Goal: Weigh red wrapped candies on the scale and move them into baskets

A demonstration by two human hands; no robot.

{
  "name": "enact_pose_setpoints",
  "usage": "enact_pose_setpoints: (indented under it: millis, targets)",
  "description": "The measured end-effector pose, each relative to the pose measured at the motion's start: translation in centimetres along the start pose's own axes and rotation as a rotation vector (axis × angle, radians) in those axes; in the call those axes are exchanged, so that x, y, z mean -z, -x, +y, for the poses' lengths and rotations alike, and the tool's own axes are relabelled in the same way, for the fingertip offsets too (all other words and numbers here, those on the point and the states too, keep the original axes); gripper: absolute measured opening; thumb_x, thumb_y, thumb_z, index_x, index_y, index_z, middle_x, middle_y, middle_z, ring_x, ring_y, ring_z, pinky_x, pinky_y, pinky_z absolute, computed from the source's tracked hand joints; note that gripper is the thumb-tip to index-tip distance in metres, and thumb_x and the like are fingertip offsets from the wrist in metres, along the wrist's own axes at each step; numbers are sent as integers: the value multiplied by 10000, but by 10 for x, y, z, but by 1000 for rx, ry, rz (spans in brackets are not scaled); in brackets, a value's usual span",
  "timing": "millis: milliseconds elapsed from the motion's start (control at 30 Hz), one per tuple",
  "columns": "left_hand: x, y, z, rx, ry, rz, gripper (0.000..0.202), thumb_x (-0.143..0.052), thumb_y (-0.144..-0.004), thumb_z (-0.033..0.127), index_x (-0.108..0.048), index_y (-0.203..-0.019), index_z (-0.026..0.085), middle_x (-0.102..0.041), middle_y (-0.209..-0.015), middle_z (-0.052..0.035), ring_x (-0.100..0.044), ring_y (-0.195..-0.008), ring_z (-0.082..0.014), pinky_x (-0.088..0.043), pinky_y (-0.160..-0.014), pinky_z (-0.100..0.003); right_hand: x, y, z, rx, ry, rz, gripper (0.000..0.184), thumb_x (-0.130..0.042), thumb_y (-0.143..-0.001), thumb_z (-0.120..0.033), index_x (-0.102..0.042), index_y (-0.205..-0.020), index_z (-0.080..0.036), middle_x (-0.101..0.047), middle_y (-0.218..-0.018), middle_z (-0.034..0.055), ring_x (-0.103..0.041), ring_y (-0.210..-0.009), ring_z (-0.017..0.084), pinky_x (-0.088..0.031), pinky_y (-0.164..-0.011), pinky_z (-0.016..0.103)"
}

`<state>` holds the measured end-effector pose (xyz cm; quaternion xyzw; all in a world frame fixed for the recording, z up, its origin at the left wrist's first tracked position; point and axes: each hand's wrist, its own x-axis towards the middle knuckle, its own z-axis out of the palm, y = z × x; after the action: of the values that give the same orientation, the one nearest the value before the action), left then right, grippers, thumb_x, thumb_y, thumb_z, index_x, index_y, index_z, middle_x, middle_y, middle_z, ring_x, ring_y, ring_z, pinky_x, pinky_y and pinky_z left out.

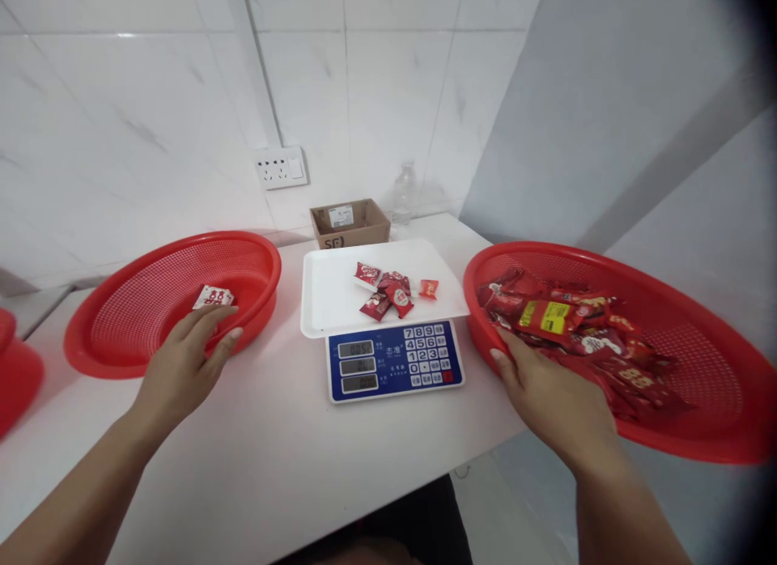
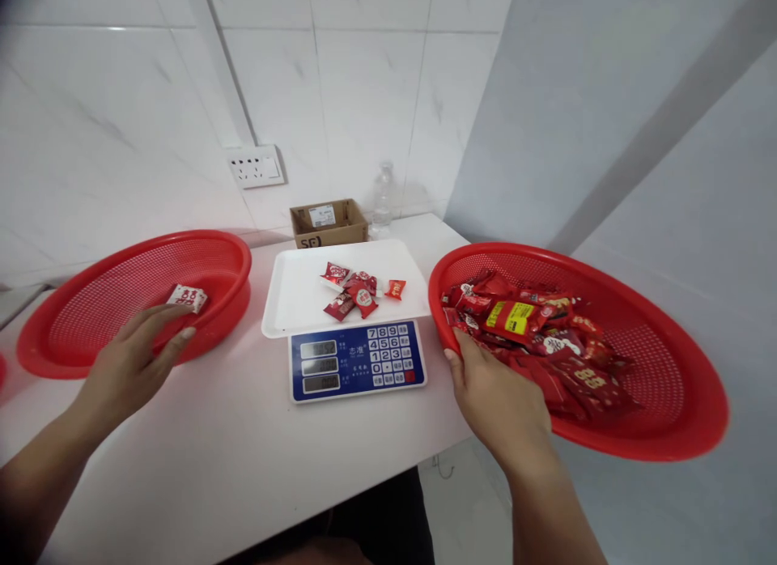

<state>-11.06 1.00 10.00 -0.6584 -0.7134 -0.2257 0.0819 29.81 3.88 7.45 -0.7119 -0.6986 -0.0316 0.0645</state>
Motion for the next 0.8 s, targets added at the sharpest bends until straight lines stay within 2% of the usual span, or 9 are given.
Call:
enact_pose_setpoints:
  millis: [133,267,367,433,533,667,800]
  targets:
    - [9,-1,-14,104,-55,-24,388,-412,-849,484,-527,-1148,264,-567,-1198,-57,-549,-1048,-277,-471,-717,-330,6,0,-4,-38,25,-93,503,-212,-922,-411,-427,-1331,-213,-666,-1080,135,-663,-852,321,-530,-607,461]
    - [21,-5,-29,291,11,-86,397,-424,-836,476,-522,-1150,252,-636,-1071,-41,-611,-871,-225,-479,-711,-317,9,1,-7,-39,25,-116,498,-205,-930,-380,-419,-1338,-191,-647,-1128,130,-650,-916,313,-535,-659,462]
    - [30,-7,-38,445,70,-110,441,-388,-841,494,-477,-1198,251,-624,-1108,-37,-613,-881,-198,-489,-712,-288,9,1,-9,-60,39,-117,489,-202,-935,-376,-430,-1330,-201,-653,-1120,114,-650,-918,306,-536,-664,457]
    - [34,-9,-43,495,47,-128,476,-360,-841,519,-444,-1229,255,-581,-1193,-40,-601,-939,-208,-491,-731,-297,9,1,-9,-66,48,-113,482,-200,-939,-371,-436,-1327,-211,-664,-1100,104,-654,-908,298,-536,-667,450]
    - [36,-10,-50,518,-7,-169,506,-356,-827,545,-423,-1241,261,-553,-1232,-36,-593,-959,-223,-487,-771,-334,9,1,-10,-54,53,-97,474,-210,-939,-370,-449,-1317,-214,-669,-1089,100,-664,-877,285,-539,-658,432]
    - [32,-7,-54,485,32,-235,475,-387,-814,537,-441,-1203,271,-600,-1115,-19,-608,-901,-198,-477,-783,-309,6,1,-8,-47,53,-78,468,-218,-936,-366,-457,-1311,-217,-668,-1095,91,-664,-867,276,-540,-643,416]
    - [27,-5,-47,463,60,-266,445,-397,-819,509,-443,-1199,283,-635,-1018,-6,-627,-875,-184,-474,-778,-285,2,2,-6,-29,52,-44,465,-234,-931,-362,-469,-1302,-208,-668,-1091,99,-664,-849,265,-537,-631,395]
